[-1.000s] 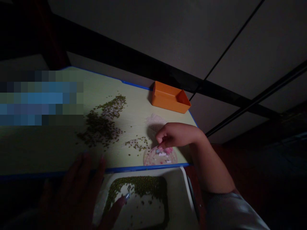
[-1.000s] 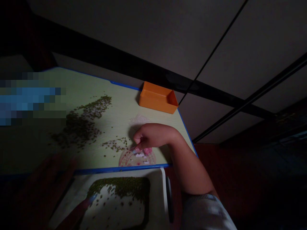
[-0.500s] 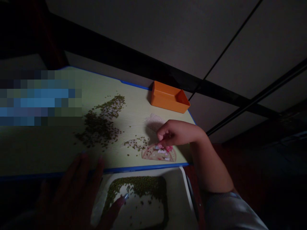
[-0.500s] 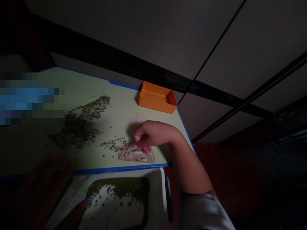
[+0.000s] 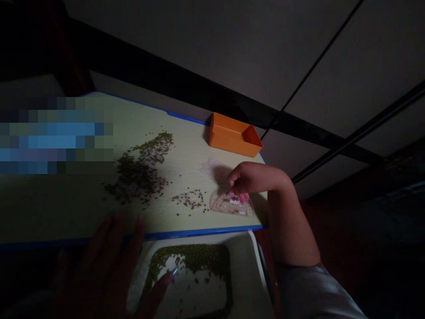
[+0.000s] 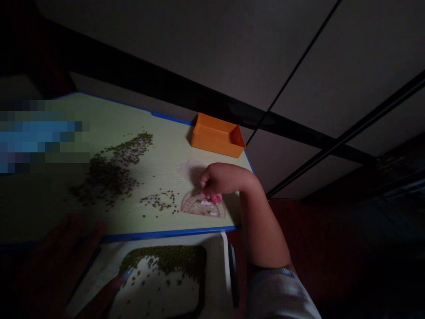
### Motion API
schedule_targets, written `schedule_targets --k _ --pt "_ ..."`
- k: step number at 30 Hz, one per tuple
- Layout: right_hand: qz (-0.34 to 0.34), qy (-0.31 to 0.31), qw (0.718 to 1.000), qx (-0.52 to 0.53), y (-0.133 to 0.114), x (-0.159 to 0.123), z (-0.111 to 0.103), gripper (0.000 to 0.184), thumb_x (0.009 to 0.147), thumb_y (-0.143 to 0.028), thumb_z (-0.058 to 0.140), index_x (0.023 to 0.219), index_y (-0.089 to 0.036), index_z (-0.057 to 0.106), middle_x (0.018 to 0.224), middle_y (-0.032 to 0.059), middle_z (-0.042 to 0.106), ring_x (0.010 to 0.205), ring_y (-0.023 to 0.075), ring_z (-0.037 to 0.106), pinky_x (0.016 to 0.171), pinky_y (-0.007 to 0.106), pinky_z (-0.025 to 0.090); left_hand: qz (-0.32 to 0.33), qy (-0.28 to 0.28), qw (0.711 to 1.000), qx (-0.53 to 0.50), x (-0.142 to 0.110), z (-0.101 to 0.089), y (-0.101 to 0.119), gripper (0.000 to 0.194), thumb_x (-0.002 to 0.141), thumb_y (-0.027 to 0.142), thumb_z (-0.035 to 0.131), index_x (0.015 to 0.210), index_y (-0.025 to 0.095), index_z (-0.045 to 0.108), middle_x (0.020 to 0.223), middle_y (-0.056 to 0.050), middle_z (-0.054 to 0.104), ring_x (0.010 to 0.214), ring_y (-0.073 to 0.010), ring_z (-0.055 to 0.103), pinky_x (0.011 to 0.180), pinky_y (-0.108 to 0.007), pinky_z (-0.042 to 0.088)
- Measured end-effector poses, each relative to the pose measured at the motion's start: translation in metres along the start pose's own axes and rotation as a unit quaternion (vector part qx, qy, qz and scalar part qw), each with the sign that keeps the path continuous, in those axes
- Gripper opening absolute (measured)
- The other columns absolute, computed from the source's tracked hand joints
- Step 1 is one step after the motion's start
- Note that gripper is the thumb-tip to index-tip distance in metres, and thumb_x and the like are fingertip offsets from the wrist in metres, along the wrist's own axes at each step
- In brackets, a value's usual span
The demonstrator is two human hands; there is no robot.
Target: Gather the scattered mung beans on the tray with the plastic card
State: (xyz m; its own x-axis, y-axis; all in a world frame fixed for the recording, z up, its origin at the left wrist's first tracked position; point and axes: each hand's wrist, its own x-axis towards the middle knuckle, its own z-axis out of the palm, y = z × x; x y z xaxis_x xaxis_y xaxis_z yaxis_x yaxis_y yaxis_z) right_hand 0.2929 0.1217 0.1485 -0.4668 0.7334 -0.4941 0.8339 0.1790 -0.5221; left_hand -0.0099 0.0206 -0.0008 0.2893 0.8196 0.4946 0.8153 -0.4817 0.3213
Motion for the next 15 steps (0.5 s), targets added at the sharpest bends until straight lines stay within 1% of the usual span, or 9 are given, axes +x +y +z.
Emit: schedule_targets --k 4,5,9,13,15 --pt "-0.001 0.012 1.0 0.01 0.0015 0.0001 -0.001 0.018 0.083 -0.027 0.061 0.069 -0.014 0.063 0.059 -0.0008 0.067 0.055 0.0096 0.061 0.057 0.022 0.042 -0.011 0.01 1.0 -0.006 0.0 0.0016 0.0014 0.077 0.083 0.046 0.042 0.15 0.039 0.004 0.165 0.0 0.004 0.146 -0.0402 0.023 0.111 -0.076 0.016" --pt "-0.001 0.013 1.0 0.013 0.001 0.0005 -0.0006 0.019 0.083 -0.027 0.061 0.069 -0.014 0.063 0.059 -0.0008 0.067 0.055 0.0096 0.061 0.057 0.022 0.042 -0.011 0.012 1.0 -0.006 0.0002 0.0022 0.0013 0.077 0.083 0.046 0.042 0.15 0.039 0.004 0.165 0.001 0.004 0.146 -0.04 0.024 0.111 -0.076 0.017" --pt "-0.009 0.002 1.0 0.025 -0.0036 0.0033 0.0029 0.016 0.082 -0.021 0.061 0.067 -0.015 0.06 0.057 -0.0026 0.065 0.054 0.0082 0.06 0.059 0.022 0.042 -0.007 0.025 1.0 -0.005 0.0004 0.0033 0.0006 0.077 0.082 0.046 0.043 0.15 0.038 0.008 0.165 0.0 0.008 0.144 -0.0409 0.028 0.11 -0.076 0.02" --pt "-0.03 -0.012 0.999 0.03 -0.006 0.0049 0.0049 0.018 0.082 -0.023 0.064 0.067 -0.015 0.06 0.057 -0.0028 0.064 0.055 0.0083 0.058 0.06 0.023 0.041 -0.015 0.004 1.0 -0.013 0.0001 0.0002 0.0017 0.079 0.082 0.046 0.043 0.151 0.038 0.005 0.165 -0.001 0.006 0.145 -0.0416 0.025 0.11 -0.077 0.019" --pt "-0.027 -0.006 0.999 0.028 -0.0054 0.0045 0.0046 0.017 0.082 -0.023 0.062 0.067 -0.015 0.06 0.057 -0.0026 0.064 0.056 0.0085 0.059 0.061 0.023 0.042 -0.016 -0.001 1.0 -0.013 0.0 -0.0012 0.0026 0.079 0.081 0.046 0.042 0.151 0.039 0.004 0.165 0.0 0.005 0.145 -0.0413 0.024 0.11 -0.077 0.018"
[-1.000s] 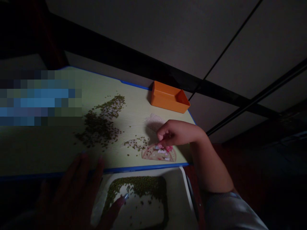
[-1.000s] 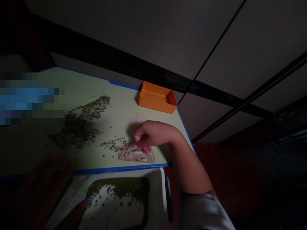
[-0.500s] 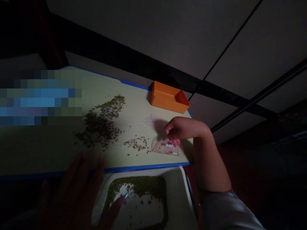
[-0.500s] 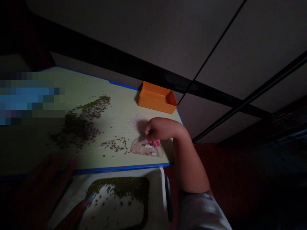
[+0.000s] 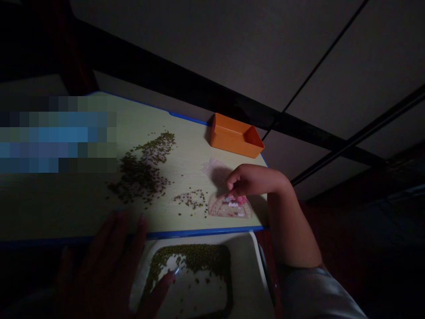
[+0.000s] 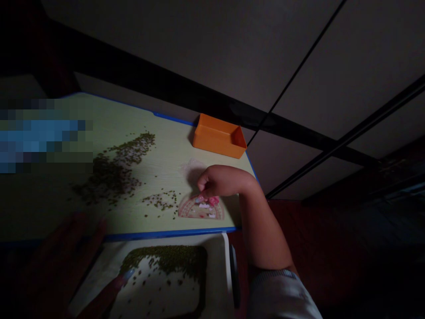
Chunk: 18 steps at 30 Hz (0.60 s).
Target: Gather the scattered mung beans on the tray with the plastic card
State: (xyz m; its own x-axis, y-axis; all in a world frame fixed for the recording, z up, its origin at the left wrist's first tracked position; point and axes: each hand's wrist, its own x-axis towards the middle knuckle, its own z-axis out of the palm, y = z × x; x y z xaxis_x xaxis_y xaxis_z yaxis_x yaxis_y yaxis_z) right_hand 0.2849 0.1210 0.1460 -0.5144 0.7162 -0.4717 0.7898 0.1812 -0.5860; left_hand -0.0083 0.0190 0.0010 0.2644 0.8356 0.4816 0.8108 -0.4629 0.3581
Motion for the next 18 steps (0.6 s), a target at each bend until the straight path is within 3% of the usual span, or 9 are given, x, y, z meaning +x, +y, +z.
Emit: schedule_targets --k 4,11,18 --pt "0.015 0.026 0.999 -0.026 0.002 -0.001 -0.0011 0.016 0.083 -0.022 0.06 0.069 -0.015 0.06 0.06 -0.0014 0.066 0.056 0.0091 0.06 0.06 0.023 0.042 -0.001 0.008 1.0 0.001 -0.0001 0.0001 0.0003 0.079 0.082 0.046 0.042 0.15 0.041 0.004 0.165 0.003 0.006 0.146 -0.0395 0.025 0.112 -0.075 0.017" --pt "0.015 0.067 0.995 -0.075 0.0002 0.0003 -0.0013 0.018 0.084 -0.025 0.059 0.07 -0.015 0.061 0.061 -0.0008 0.067 0.055 0.0089 0.06 0.06 0.024 0.041 0.012 0.012 1.0 0.006 0.0003 0.0015 -0.0008 0.079 0.082 0.045 0.042 0.151 0.037 0.004 0.164 -0.002 0.006 0.142 -0.0461 0.027 0.105 -0.081 0.022" --pt "0.024 0.077 0.994 -0.076 -0.0008 -0.0006 -0.0024 0.016 0.083 -0.024 0.057 0.071 -0.015 0.062 0.061 -0.0002 0.067 0.056 0.0096 0.06 0.058 0.024 0.039 0.011 0.028 1.0 0.002 -0.0007 0.0041 -0.0024 0.078 0.081 0.047 0.043 0.151 0.037 0.01 0.164 -0.002 0.011 0.143 -0.0432 0.029 0.108 -0.078 0.021"
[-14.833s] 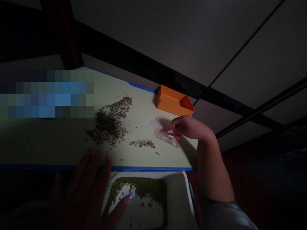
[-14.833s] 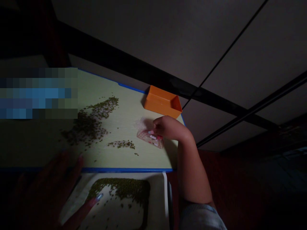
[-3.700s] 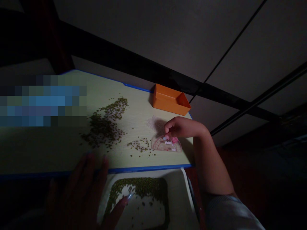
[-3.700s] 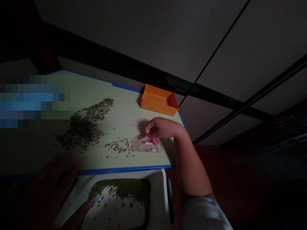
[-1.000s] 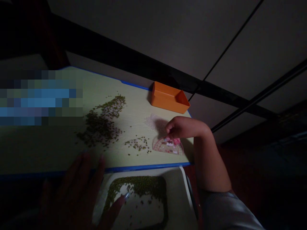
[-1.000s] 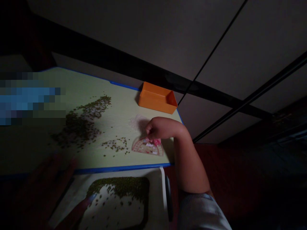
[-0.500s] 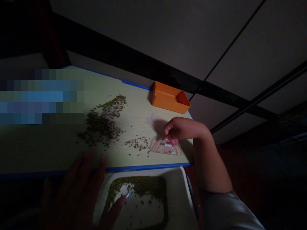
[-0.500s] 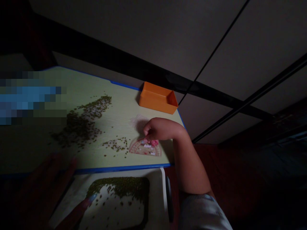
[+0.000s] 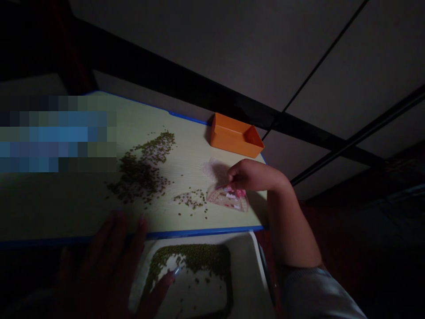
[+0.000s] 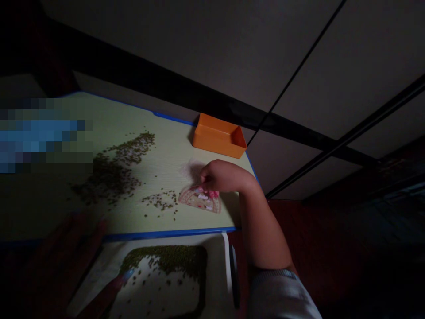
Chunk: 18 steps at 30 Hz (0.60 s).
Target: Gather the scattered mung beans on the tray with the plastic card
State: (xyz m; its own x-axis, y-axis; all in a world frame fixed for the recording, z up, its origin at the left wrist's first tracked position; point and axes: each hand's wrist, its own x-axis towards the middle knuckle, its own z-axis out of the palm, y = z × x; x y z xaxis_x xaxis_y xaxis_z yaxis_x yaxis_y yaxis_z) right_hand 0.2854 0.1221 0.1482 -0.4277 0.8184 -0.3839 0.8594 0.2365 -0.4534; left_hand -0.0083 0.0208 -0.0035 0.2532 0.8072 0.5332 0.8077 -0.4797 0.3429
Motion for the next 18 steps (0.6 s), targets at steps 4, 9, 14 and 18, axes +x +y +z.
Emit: schedule_targets --k 4,9,14,18 --pt "-0.015 0.017 1.0 -0.006 -0.0003 0.0019 0.0016 0.011 0.08 -0.016 0.054 0.071 -0.015 0.061 0.062 -0.0009 0.067 0.058 0.009 0.06 0.061 0.024 0.039 -0.009 -0.015 1.0 -0.002 0.0007 -0.0024 0.0025 0.079 0.082 0.045 0.043 0.151 0.038 0.006 0.165 0.0 0.008 0.144 -0.0418 0.027 0.11 -0.076 0.019" --pt "-0.034 0.0 0.999 0.025 0.0002 0.003 0.0041 0.014 0.082 -0.022 0.057 0.071 -0.015 0.058 0.062 -0.0014 0.066 0.058 0.0084 0.058 0.062 0.024 0.039 -0.022 -0.026 0.999 -0.006 0.0009 -0.0039 0.0043 0.08 0.081 0.047 0.042 0.151 0.038 0.005 0.164 -0.001 0.007 0.145 -0.0414 0.025 0.111 -0.076 0.016" --pt "-0.046 -0.031 0.997 0.046 0.0019 0.0021 0.0045 0.019 0.083 -0.028 0.061 0.069 -0.015 0.057 0.061 -0.0023 0.064 0.057 0.008 0.056 0.06 0.023 0.038 -0.011 -0.022 1.0 0.0 0.0002 -0.0032 0.0024 0.08 0.08 0.046 0.043 0.151 0.036 0.006 0.164 -0.006 0.011 0.142 -0.046 0.028 0.106 -0.081 0.019" --pt "-0.033 -0.04 0.996 0.066 0.0042 0.0015 0.0041 0.018 0.082 -0.025 0.062 0.068 -0.016 0.056 0.061 -0.0027 0.064 0.057 0.0079 0.056 0.062 0.023 0.039 0.0 -0.019 1.0 0.009 0.0009 -0.0035 0.0023 0.079 0.082 0.042 0.045 0.151 0.035 0.006 0.163 -0.01 0.015 0.142 -0.0463 0.03 0.104 -0.08 0.024"
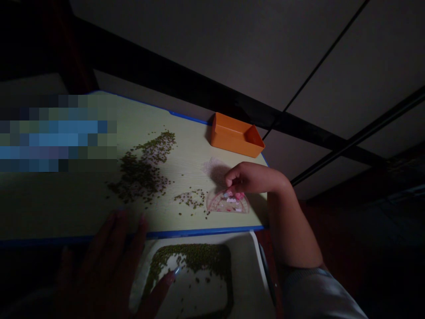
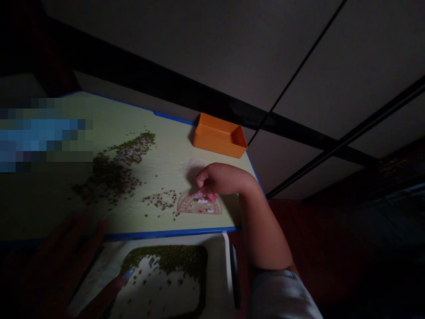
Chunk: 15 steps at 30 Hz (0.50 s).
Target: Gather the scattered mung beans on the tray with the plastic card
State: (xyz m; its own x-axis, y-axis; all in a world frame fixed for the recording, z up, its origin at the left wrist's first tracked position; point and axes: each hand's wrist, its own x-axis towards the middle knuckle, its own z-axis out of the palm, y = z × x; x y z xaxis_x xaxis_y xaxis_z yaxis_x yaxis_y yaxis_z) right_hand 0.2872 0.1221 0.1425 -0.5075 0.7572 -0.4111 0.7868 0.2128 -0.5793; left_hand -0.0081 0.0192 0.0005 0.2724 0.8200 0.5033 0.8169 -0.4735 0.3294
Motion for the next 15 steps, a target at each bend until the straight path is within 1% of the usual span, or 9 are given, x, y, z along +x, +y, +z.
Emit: schedule_targets --k 6,11,15 --pt "0.006 -0.014 1.0 0.011 -0.0008 -0.0001 0.0005 0.017 0.083 -0.024 0.061 0.068 -0.015 0.058 0.06 -0.0024 0.064 0.056 0.0078 0.056 0.062 0.023 0.041 -0.002 0.003 1.0 0.004 0.0001 0.0003 0.0015 0.079 0.082 0.043 0.044 0.151 0.035 0.006 0.163 -0.009 0.015 0.142 -0.0442 0.029 0.108 -0.077 0.021" --pt "0.003 -0.023 1.0 0.008 -0.004 0.0004 0.002 0.016 0.082 -0.021 0.059 0.068 -0.015 0.057 0.059 -0.0027 0.063 0.056 0.0076 0.056 0.061 0.023 0.041 -0.013 -0.015 1.0 0.0 -0.0005 0.0002 0.0008 0.078 0.083 0.044 0.041 0.151 0.036 0.003 0.165 -0.004 0.007 0.146 -0.0411 0.023 0.111 -0.075 0.016" --pt "0.001 -0.013 1.0 -0.006 -0.0052 0.0 0.0021 0.018 0.084 -0.023 0.059 0.067 -0.015 0.056 0.06 -0.0017 0.065 0.057 0.0083 0.058 0.061 0.023 0.042 -0.001 -0.003 1.0 0.006 -0.0001 -0.0004 0.0006 0.078 0.084 0.042 0.043 0.151 0.034 0.005 0.165 -0.006 0.008 0.145 -0.0426 0.025 0.109 -0.077 0.019"
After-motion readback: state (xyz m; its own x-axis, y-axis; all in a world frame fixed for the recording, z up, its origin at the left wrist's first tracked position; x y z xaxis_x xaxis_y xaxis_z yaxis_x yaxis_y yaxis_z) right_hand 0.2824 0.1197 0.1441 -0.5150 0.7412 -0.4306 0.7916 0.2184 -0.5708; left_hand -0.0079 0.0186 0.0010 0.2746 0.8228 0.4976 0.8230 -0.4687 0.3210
